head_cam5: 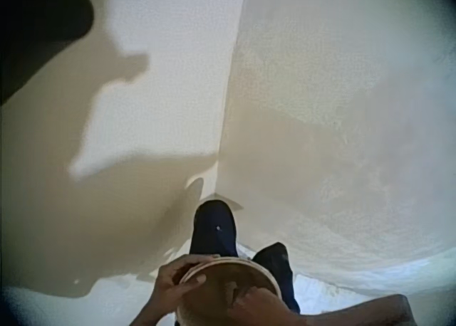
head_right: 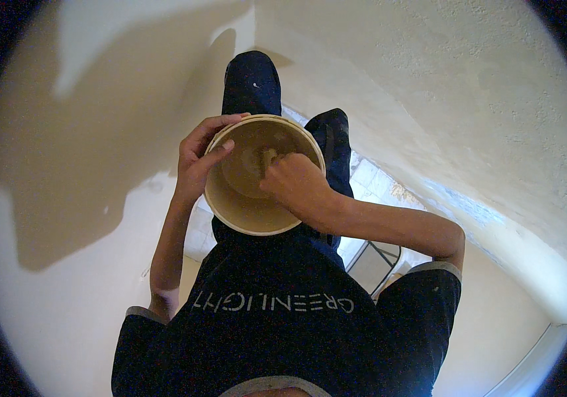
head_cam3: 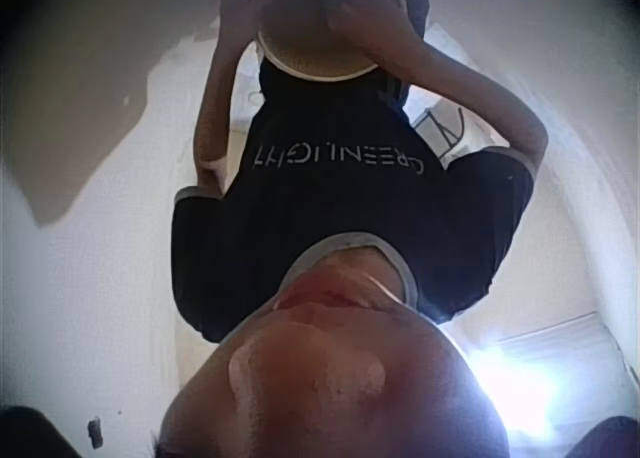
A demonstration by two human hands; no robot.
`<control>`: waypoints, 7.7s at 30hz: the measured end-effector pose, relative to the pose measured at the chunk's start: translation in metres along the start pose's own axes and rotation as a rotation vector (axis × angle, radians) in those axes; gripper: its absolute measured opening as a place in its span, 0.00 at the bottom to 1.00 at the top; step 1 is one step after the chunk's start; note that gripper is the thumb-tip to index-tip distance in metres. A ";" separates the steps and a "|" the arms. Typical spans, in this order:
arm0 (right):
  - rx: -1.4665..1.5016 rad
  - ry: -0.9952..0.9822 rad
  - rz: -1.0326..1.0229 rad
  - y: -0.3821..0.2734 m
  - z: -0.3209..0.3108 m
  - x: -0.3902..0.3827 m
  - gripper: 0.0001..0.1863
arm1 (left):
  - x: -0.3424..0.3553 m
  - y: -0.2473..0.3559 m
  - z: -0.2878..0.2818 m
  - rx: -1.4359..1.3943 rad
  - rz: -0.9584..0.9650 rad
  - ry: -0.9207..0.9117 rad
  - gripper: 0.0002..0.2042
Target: Use a brush to apply paint from a bucket to a ceiling corner and edges.
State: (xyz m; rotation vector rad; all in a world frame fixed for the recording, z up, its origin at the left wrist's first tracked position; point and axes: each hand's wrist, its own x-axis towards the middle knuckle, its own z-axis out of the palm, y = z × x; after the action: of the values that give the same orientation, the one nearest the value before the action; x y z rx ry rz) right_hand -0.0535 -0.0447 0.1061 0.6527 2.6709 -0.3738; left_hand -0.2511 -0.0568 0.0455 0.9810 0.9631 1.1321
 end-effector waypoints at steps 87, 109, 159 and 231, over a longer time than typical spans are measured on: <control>1.306 1.769 0.488 0.128 -0.076 0.004 0.17 | -0.023 0.021 0.001 0.074 -0.003 0.022 0.19; 0.853 1.887 0.610 0.190 -0.113 0.001 0.20 | -0.019 0.031 0.024 0.113 -0.127 -0.022 0.17; 0.798 1.911 0.541 0.215 -0.057 0.024 0.17 | -0.013 0.022 0.002 0.106 -0.040 0.025 0.19; 1.128 1.880 0.666 0.193 -0.004 -0.124 0.25 | -0.011 0.013 0.015 0.178 0.003 0.050 0.20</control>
State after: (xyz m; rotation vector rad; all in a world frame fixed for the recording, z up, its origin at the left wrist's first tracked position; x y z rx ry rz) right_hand 0.1422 0.0739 0.1280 3.4660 2.6724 -1.6978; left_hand -0.2420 -0.0671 0.0632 1.1018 1.1175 1.0911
